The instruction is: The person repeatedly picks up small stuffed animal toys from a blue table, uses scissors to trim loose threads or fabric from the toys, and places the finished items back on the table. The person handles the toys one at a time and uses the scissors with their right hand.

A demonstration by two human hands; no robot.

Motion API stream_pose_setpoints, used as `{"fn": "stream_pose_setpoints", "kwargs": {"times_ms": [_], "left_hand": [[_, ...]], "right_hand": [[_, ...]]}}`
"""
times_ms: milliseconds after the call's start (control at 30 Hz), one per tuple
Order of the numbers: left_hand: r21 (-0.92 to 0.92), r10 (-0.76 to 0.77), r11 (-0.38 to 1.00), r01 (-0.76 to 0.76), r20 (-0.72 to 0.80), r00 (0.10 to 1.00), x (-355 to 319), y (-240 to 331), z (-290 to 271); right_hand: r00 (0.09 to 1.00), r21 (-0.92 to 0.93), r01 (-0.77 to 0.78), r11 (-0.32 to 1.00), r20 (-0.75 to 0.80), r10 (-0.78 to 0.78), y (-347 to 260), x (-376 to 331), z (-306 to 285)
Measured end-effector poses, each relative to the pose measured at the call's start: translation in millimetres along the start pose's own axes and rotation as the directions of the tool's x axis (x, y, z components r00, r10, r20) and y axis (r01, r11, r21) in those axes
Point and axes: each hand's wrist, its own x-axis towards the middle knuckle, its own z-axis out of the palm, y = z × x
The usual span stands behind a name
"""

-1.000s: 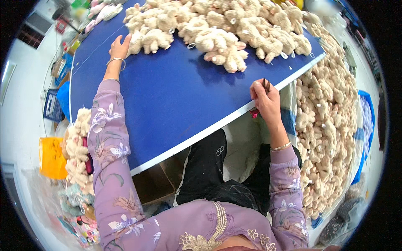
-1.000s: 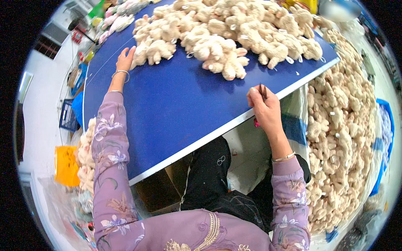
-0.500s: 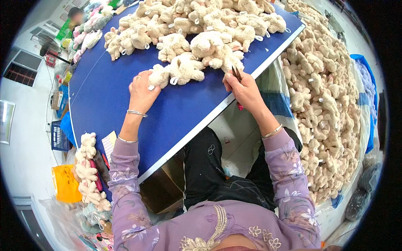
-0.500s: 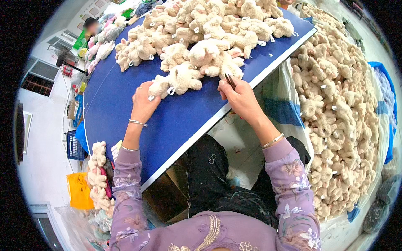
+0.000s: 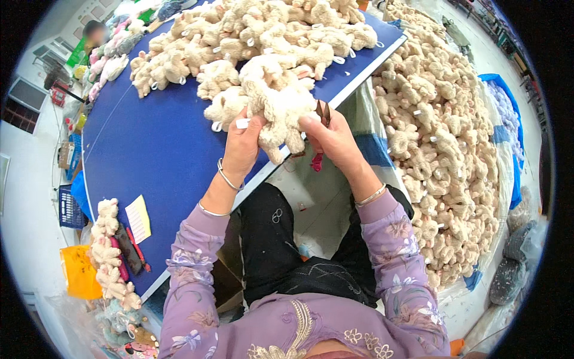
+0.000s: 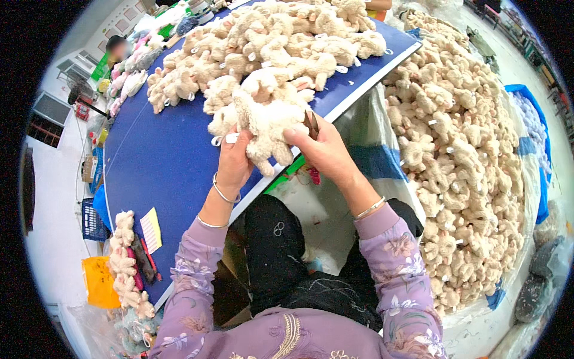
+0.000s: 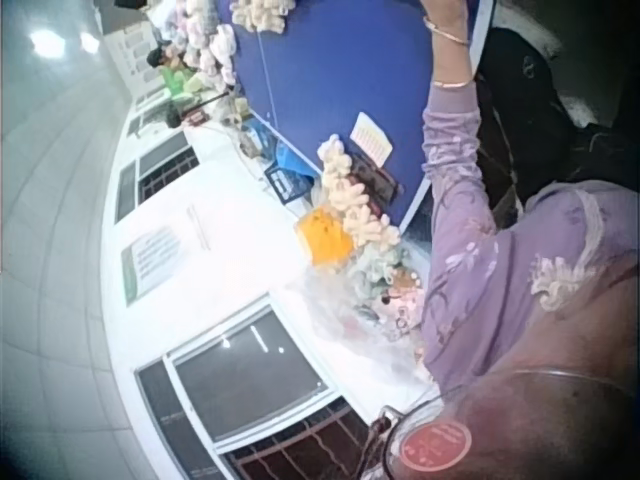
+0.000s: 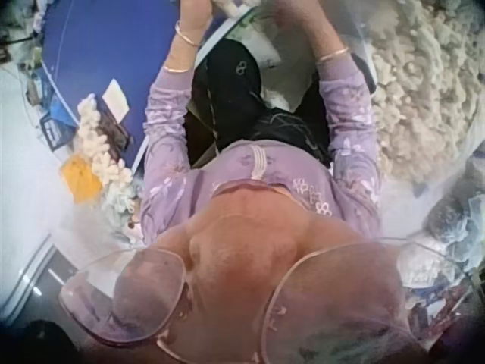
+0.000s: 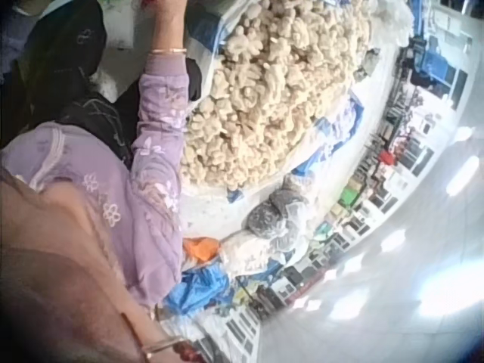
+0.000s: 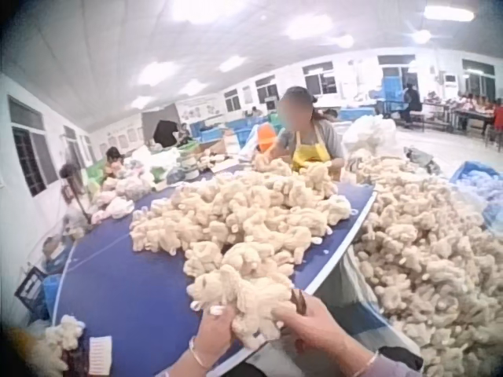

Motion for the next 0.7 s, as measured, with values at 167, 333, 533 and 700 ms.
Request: {"fn": "stream_pose_setpoints", "kwargs": {"times_ms": [167, 333, 533, 700], "left_hand": [[-0.081, -0.184, 0.979, 0.185, 0.014, 0.983, 1, -3, 16], [-0.204, -0.172, 0.959, 0.197, 0.134, 0.976, 8, 0, 8], [-0.051, -0.167, 0.984, 0.168, 0.017, 0.986, 3, 0, 10], [-0.164, -0.382, 0.901, 0.402, 0.141, 0.914, 1, 16, 8]], "right_hand": [[0.982, -0.162, 0.009, 0.987, -0.186, -0.040, 1, -3, -18], [0.948, -0.094, 0.032, 0.995, -0.312, -0.060, 0, -7, -24], [0.867, -0.262, 0.254, 0.931, -0.365, -0.339, 8, -4, -9], [0.732, -0.671, 0.508, 0.541, 0.005, -0.681, 13, -7, 11]]}}
